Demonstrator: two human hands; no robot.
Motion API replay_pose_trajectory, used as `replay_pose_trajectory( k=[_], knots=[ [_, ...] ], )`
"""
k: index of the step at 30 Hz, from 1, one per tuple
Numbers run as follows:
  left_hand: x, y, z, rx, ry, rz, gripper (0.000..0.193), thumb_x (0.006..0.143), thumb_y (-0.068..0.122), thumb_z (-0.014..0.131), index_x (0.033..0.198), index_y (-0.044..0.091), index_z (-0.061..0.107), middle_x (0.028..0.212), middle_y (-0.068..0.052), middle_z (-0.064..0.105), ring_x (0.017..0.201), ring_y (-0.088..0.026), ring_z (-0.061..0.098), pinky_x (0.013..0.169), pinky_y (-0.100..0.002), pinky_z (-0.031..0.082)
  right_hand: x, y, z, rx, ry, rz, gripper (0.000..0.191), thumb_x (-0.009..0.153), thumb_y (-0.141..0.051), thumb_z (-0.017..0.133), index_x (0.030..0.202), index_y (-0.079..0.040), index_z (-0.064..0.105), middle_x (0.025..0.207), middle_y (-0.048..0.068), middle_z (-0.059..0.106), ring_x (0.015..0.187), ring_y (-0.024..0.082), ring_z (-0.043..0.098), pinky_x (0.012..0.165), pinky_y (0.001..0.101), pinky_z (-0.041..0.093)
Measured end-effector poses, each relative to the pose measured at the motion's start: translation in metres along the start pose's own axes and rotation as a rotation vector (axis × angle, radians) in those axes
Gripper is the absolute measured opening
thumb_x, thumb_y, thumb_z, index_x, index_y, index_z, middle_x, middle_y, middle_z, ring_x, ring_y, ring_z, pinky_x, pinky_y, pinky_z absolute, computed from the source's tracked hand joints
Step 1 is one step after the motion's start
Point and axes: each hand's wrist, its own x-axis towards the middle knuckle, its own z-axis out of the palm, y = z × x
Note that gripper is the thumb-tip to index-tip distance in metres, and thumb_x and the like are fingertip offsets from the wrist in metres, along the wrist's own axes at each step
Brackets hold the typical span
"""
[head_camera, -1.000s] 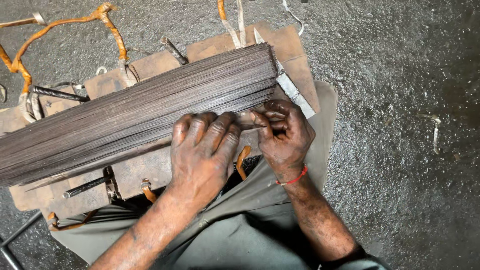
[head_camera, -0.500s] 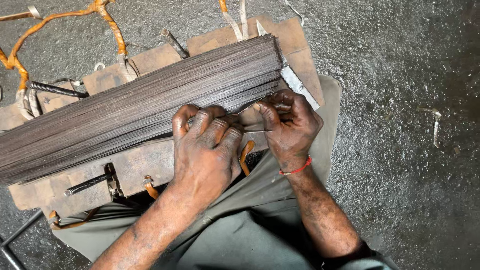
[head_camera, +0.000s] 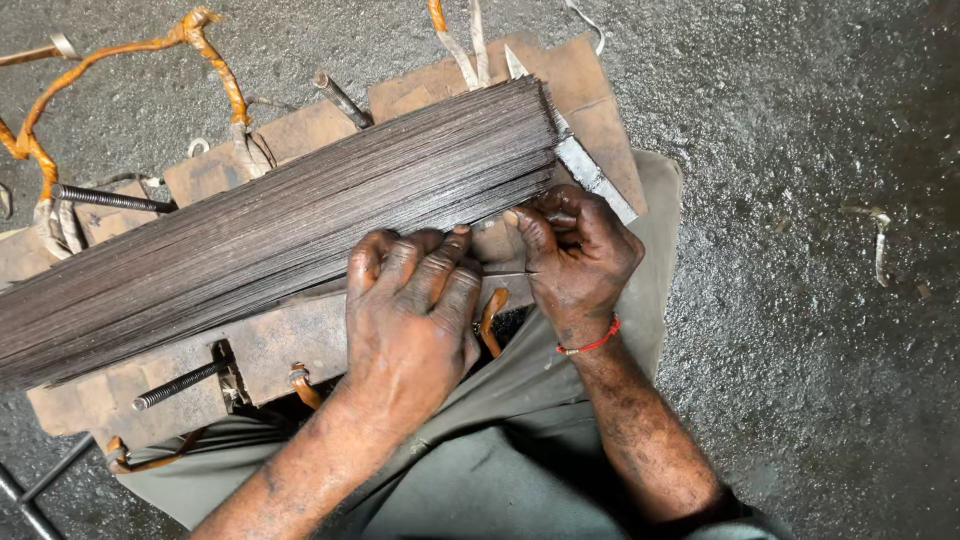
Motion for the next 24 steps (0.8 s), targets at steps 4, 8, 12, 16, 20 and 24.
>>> replay_pose_trajectory(
  k=[4, 8, 12, 16, 20, 24],
  knots=[
    [-0.005, 0.0, 0.001, 0.054, -0.009, -0.008, 0.042, 0.069, 0.008, 0.079, 0.109, -0.003, 0.073, 0.132, -0.018, 0.066, 0.121, -0.035, 0.058, 0.106, -0.057, 0.04, -0.004, -0.001, 0.005, 0.08, 0.037, 0.093, 0.024, 0.09, 0.0, 0.083, 0.108, 0.003, 0.066, 0.097, 0.008, 0.075, 0.084, 0.011, 0.074, 0.07, 0.0238, 0.062],
    [-0.002, -0.012, -0.004, 0.031, -0.038, -0.026, 0.04, 0.069, 0.007, 0.077, 0.109, 0.001, 0.075, 0.123, -0.019, 0.067, 0.117, -0.033, 0.058, 0.101, -0.055, 0.044, -0.006, -0.001, 0.009, 0.015, 0.037, -0.009, 0.024, 0.089, 0.003, 0.083, 0.106, 0.001, 0.066, 0.096, 0.006, 0.074, 0.081, 0.01, 0.075, 0.066, 0.0226, 0.063],
    [0.008, -0.024, -0.011, 0.001, -0.047, -0.114, 0.033, 0.082, 0.003, 0.077, 0.114, 0.007, 0.078, 0.106, -0.015, 0.065, 0.102, -0.031, 0.057, 0.088, -0.046, 0.047, -0.005, 0.002, 0.013, 0.001, 0.06, -0.004, 0.026, 0.084, 0.007, 0.078, 0.105, 0.001, 0.063, 0.094, 0.008, 0.071, 0.08, 0.01, 0.072, 0.068, 0.0232, 0.063],
    [0.024, -0.026, -0.014, 0.004, 0.015, 0.005, 0.039, 0.069, 0.01, 0.078, 0.108, 0.005, 0.077, 0.1, -0.01, 0.064, 0.101, -0.032, 0.059, 0.09, -0.05, 0.045, -0.002, 0.008, 0.015, 0.18, 0.092, 0.127, 0.022, 0.09, 0.01, 0.068, 0.108, 0.002, 0.059, 0.087, 0.005, 0.067, 0.073, 0.006, 0.066, 0.065, 0.0211, 0.057],
    [0.04, -0.022, -0.01, -0.007, -0.004, 0.022, 0.042, 0.065, 0.013, 0.078, 0.106, 0.005, 0.077, 0.099, -0.01, 0.064, 0.1, -0.031, 0.059, 0.089, -0.05, 0.044, -0.004, 0.007, 0.013, 0.087, 0.063, 0.185, 0.023, 0.087, 0.012, 0.064, 0.108, 0.004, 0.06, 0.087, 0.005, 0.066, 0.073, 0.006, 0.064, 0.064, 0.0215, 0.056],
    [0.046, -0.02, -0.007, -0.023, 0.017, 0.02, 0.031, 0.074, 0.006, 0.077, 0.105, 0.004, 0.076, 0.098, -0.01, 0.064, 0.098, -0.03, 0.06, 0.09, -0.05, 0.044, -0.01, 0.002, 0.01, 0.241, 0.041, 0.049, 0.021, 0.096, 0.006, 0.071, 0.113, 0.003, 0.058, 0.104, 0.008, 0.067, 0.091, 0.008, 0.07, 0.074, 0.0222, 0.061]
  ],
)
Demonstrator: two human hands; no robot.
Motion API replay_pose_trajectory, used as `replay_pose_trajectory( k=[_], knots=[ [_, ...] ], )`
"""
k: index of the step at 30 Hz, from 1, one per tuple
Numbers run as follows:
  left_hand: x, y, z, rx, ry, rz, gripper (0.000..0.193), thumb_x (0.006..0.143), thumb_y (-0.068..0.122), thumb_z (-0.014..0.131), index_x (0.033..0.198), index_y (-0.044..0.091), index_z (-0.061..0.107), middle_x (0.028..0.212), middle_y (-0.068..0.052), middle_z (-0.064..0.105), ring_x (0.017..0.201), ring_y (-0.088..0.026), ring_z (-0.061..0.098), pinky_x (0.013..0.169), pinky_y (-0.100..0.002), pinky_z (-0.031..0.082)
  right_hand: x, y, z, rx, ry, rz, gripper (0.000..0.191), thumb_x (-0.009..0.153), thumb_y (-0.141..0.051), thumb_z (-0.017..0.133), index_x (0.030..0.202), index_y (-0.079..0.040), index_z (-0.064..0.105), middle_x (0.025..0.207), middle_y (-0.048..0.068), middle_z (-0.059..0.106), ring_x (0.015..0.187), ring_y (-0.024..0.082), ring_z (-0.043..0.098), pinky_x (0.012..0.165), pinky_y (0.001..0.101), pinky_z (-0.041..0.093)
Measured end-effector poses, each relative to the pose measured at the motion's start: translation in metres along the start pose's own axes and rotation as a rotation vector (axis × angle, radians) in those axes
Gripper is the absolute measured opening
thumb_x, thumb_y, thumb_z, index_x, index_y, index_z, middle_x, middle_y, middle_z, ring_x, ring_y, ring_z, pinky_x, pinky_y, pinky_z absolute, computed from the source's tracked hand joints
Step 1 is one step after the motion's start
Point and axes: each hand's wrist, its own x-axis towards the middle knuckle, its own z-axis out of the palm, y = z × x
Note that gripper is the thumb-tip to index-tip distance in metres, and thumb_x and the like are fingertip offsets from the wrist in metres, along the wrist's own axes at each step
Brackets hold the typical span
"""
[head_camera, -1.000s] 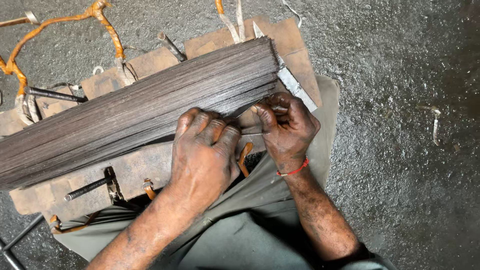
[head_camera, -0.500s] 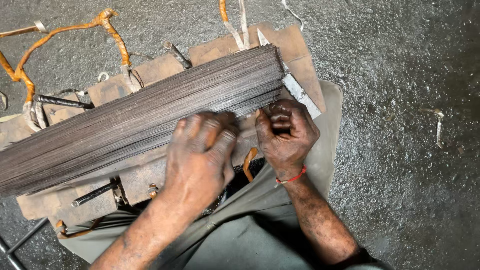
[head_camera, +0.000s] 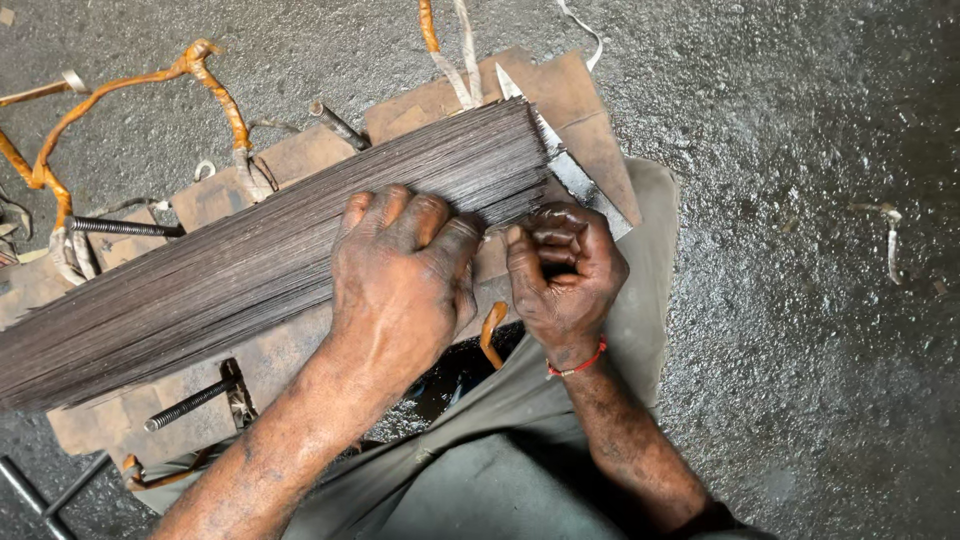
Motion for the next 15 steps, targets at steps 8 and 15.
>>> replay_pose_trajectory(
  k=[8, 15],
  knots=[
    [-0.0006, -0.0034, 0.0029, -0.026, -0.001, 0.019, 0.022, 0.075, 0.005, 0.077, 0.097, 0.003, 0.075, 0.096, -0.011, 0.064, 0.096, -0.032, 0.06, 0.088, -0.05, 0.044, 0.0025, 0.0048, -0.0048, -0.009, 0.042, 0.108, 0.019, 0.097, 0.002, 0.075, 0.112, 0.004, 0.064, 0.096, 0.008, 0.071, 0.076, 0.005, 0.064, 0.059, 0.0186, 0.051],
    [0.0042, 0.0001, 0.0011, 0.025, -0.023, 0.073, 0.043, 0.062, 0.011, 0.076, 0.104, 0.001, 0.076, 0.102, -0.014, 0.067, 0.1, -0.03, 0.059, 0.091, -0.051, 0.044, 0.0047, 0.0029, -0.0039, 0.119, 0.041, 0.069, 0.018, 0.094, 0.005, 0.068, 0.109, 0.003, 0.058, 0.096, 0.005, 0.065, 0.078, 0.005, 0.062, 0.065, 0.0215, 0.055]
  ],
)
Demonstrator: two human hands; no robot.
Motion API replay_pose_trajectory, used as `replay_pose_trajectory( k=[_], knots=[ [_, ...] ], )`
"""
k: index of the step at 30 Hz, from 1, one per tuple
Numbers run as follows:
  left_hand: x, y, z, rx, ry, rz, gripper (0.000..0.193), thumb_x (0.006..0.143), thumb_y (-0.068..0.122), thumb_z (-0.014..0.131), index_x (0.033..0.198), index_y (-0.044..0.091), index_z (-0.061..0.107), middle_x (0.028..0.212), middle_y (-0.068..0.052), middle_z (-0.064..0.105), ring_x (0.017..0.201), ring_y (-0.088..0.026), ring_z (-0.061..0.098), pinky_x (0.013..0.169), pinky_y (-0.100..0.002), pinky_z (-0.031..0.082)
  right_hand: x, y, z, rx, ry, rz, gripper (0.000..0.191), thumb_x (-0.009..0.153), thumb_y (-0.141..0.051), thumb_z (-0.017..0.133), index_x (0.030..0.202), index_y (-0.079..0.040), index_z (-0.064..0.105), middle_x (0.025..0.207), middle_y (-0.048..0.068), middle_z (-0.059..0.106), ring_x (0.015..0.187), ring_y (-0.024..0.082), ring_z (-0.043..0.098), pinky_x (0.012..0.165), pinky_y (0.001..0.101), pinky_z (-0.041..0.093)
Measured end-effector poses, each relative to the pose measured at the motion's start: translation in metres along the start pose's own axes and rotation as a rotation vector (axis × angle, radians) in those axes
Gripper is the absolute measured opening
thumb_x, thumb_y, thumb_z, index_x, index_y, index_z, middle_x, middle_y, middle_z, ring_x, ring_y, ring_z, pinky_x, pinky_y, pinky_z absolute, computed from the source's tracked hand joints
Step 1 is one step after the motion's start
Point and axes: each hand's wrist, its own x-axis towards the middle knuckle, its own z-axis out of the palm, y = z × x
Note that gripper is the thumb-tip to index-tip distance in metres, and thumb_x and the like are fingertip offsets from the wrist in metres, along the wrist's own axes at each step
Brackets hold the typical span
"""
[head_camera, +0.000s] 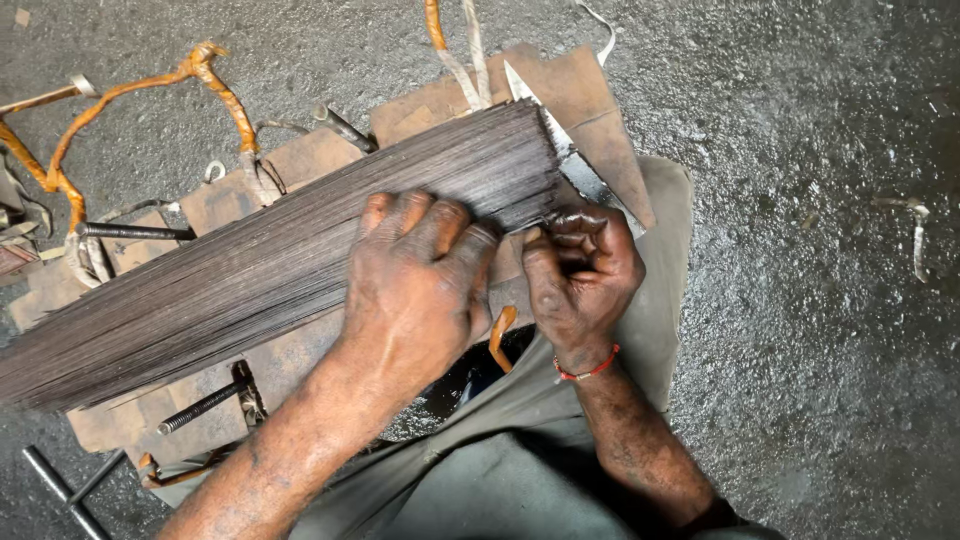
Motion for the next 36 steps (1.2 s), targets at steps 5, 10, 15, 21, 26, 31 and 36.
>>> replay_pose_trajectory(
  k=[5, 10, 15, 21, 26, 31, 36],
  knots=[
    [0.006, 0.002, 0.001, -0.02, -0.046, 0.052, 0.031, 0.075, 0.015, 0.076, 0.103, 0.003, 0.076, 0.1, -0.01, 0.067, 0.1, -0.028, 0.059, 0.094, -0.049, 0.043, -0.002, -0.003, 0.003, -0.06, 0.001, -0.036, 0.02, 0.093, 0.005, 0.07, 0.108, 0.004, 0.057, 0.103, 0.007, 0.063, 0.085, 0.008, 0.066, 0.071, 0.023, 0.059],
    [0.008, 0.005, 0.003, 0.025, -0.057, 0.075, 0.029, 0.078, 0.017, 0.071, 0.102, 0.002, 0.076, 0.099, -0.01, 0.067, 0.1, -0.029, 0.059, 0.094, -0.048, 0.042, -0.005, 0.003, 0.001, -0.038, 0.018, -0.002, 0.019, 0.095, 0.006, 0.07, 0.109, 0.004, 0.057, 0.103, 0.008, 0.064, 0.089, 0.009, 0.065, 0.077, 0.0235, 0.059],
    [0.007, 0.011, 0.013, 0.168, -0.061, 0.074, 0.02, 0.08, 0.015, 0.07, 0.098, 0.006, 0.076, 0.089, -0.011, 0.063, 0.096, -0.029, 0.06, 0.095, -0.048, 0.044, -0.012, 0.008, -0.01, -0.041, 0.013, -0.105, 0.015, 0.101, 0.004, 0.065, 0.113, 0.004, 0.057, 0.11, 0.011, 0.068, 0.095, 0.011, 0.066, 0.084, 0.023, 0.056],
    [-0.02, 0.008, 0.009, 0.135, 0.04, 0.049, 0.028, 0.077, 0.019, 0.072, 0.101, 0.004, 0.076, 0.094, -0.012, 0.066, 0.097, -0.031, 0.063, 0.093, -0.046, 0.045, -0.015, 0.002, -0.011, -0.062, -0.01, -0.16, 0.018, 0.103, 0.003, 0.067, 0.119, 0.005, 0.058, 0.111, 0.011, 0.067, 0.097, 0.012, 0.066, 0.083, 0.0222, 0.056],
    [-0.1, -0.018, -0.037, 0.065, 0.008, -0.334, 0.023, 0.094, 0.027, 0.076, 0.106, 0.007, 0.075, 0.097, -0.011, 0.067, 0.097, -0.033, 0.061, 0.091, -0.051, 0.043, -0.012, -0.025, -0.01, -0.546, -0.168, -0.608, 0.014, 0.103, 0.001, 0.071, 0.115, 0.003, 0.064, 0.122, 0.011, 0.06, 0.113, 0.024, 0.065, 0.092, 0.0298, 0.061],
    [-0.181, -0.045, -0.05, 0.225, 0.06, -0.33, 0.034, 0.087, 0.018, 0.078, 0.117, 0.005, 0.073, 0.106, -0.013, 0.065, 0.101, -0.035, 0.057, 0.091, -0.051, 0.042, 0.019, -0.032, -0.011, -0.998, -0.437, -0.83, 0.01, 0.093, -0.02, 0.08, 0.1, -0.013, 0.077, 0.104, 0.008, 0.062, 0.108, 0.03, 0.058, 0.122, 0.0693, 0.026],
    [-0.2, -0.066, -0.023, 0.25, 0.126, -0.29, 0.03, 0.074, 0.011, 0.08, 0.101, 0.006, 0.069, 0.094, -0.012, 0.058, 0.095, -0.033, 0.056, 0.087, -0.053, 0.044, 0.033, -0.025, -0.023, -1.005, -0.568, -0.846, 0.007, 0.097, -0.019, 0.083, 0.1, -0.016, 0.078, 0.097, 0.013, 0.057, 0.105, 0.034, 0.061, 0.125, 0.0752, 0.015]
  ],
)
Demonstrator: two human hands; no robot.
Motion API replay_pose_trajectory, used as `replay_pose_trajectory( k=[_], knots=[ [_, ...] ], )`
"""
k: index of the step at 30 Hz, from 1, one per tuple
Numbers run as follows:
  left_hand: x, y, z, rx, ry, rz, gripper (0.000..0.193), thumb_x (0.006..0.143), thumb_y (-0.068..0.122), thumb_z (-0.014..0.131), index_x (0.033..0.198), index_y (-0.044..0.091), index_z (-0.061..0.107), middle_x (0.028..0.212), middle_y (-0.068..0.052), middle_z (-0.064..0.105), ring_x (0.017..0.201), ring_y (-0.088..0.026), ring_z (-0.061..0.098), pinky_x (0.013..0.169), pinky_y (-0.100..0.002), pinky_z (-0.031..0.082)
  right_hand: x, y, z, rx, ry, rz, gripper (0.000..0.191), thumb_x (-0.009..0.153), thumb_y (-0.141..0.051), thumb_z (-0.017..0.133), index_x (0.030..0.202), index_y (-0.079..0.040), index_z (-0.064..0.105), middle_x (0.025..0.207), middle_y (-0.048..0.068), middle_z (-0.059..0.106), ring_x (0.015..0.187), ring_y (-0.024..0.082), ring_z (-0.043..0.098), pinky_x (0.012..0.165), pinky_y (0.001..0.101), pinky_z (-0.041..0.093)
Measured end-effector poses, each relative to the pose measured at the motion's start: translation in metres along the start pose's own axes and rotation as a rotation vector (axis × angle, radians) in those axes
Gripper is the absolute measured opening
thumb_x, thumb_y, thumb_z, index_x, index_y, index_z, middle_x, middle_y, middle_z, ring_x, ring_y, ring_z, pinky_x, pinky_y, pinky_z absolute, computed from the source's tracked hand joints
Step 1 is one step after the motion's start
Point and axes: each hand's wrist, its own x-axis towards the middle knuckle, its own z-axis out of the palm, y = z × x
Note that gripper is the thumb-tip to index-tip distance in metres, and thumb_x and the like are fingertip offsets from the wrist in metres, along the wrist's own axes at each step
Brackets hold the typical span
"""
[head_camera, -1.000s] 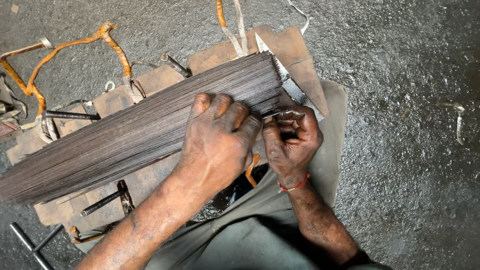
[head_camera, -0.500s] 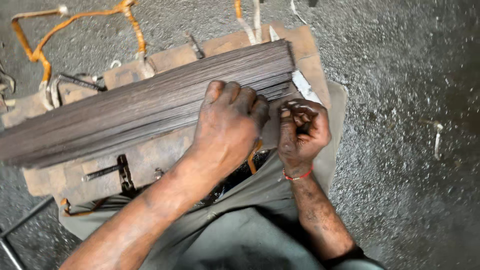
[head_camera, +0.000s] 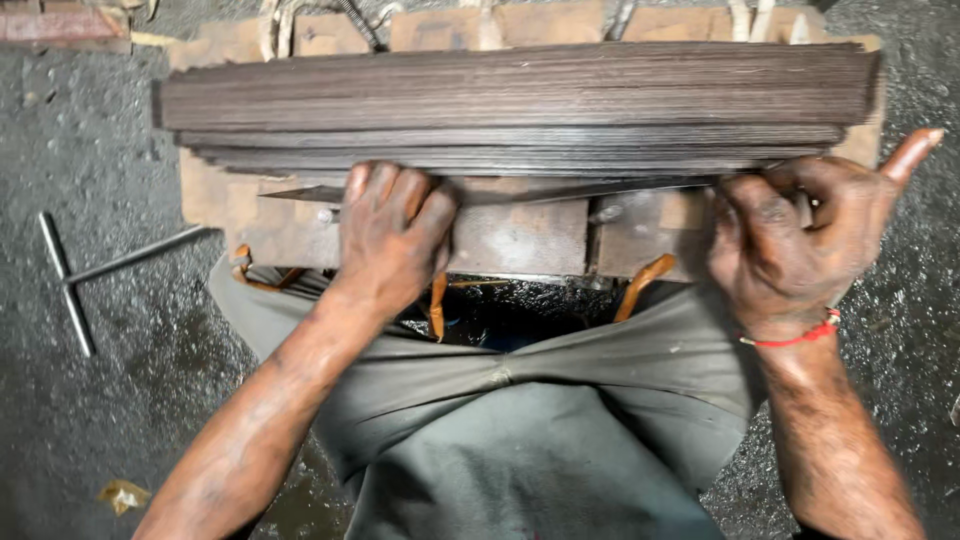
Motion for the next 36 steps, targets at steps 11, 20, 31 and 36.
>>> replay_pose_trajectory(
  k=[11, 20, 31, 36],
  knots=[
    [0.018, -0.007, -0.014, -0.01, 0.07, -0.083, 0.022, 0.086, 0.009, 0.081, 0.1, 0.008, 0.065, 0.1, -0.009, 0.055, 0.099, -0.03, 0.053, 0.09, -0.05, 0.041, 0.005, 0.002, 0.0, 0.07, -0.033, -0.04, 0.008, 0.095, -0.01, 0.086, 0.096, -0.007, 0.079, 0.086, 0.008, 0.054, 0.093, 0.029, 0.059, 0.13, 0.0662, 0.028],
    [0.009, -0.005, 0.0, 0.073, 0.134, -0.022, 0.019, 0.083, 0.011, 0.079, 0.098, 0.006, 0.067, 0.1, -0.008, 0.055, 0.097, -0.028, 0.054, 0.094, -0.048, 0.044, -0.002, 0.002, 0.005, 0.015, -0.093, -0.042, 0.013, 0.09, -0.006, 0.087, 0.091, -0.01, 0.075, 0.085, 0.005, 0.051, 0.095, 0.026, 0.057, 0.134, 0.0632, 0.023],
    [-0.005, 0.0, -0.014, 0.195, 0.086, 0.041, 0.034, 0.088, 0.01, 0.071, 0.118, -0.005, 0.072, 0.112, -0.014, 0.061, 0.109, -0.031, 0.06, 0.101, -0.05, 0.046, 0.002, -0.011, 0.018, 0.003, -0.058, -0.033, 0.009, 0.092, -0.009, 0.087, 0.091, -0.015, 0.081, 0.082, 0.002, 0.052, 0.096, 0.025, 0.061, 0.127, 0.0742, 0.008],
    [-0.008, 0.0, -0.017, 0.273, 0.025, 0.053, 0.038, 0.086, 0.012, 0.069, 0.119, -0.006, 0.074, 0.109, -0.014, 0.063, 0.104, -0.03, 0.059, 0.097, -0.05, 0.044, 0.008, -0.014, 0.019, 0.027, -0.025, -0.003, 0.023, 0.093, -0.013, 0.083, 0.074, -0.012, 0.07, 0.075, 0.003, 0.047, 0.089, 0.024, 0.058, 0.127, 0.0752, 0.006]
  ],
)
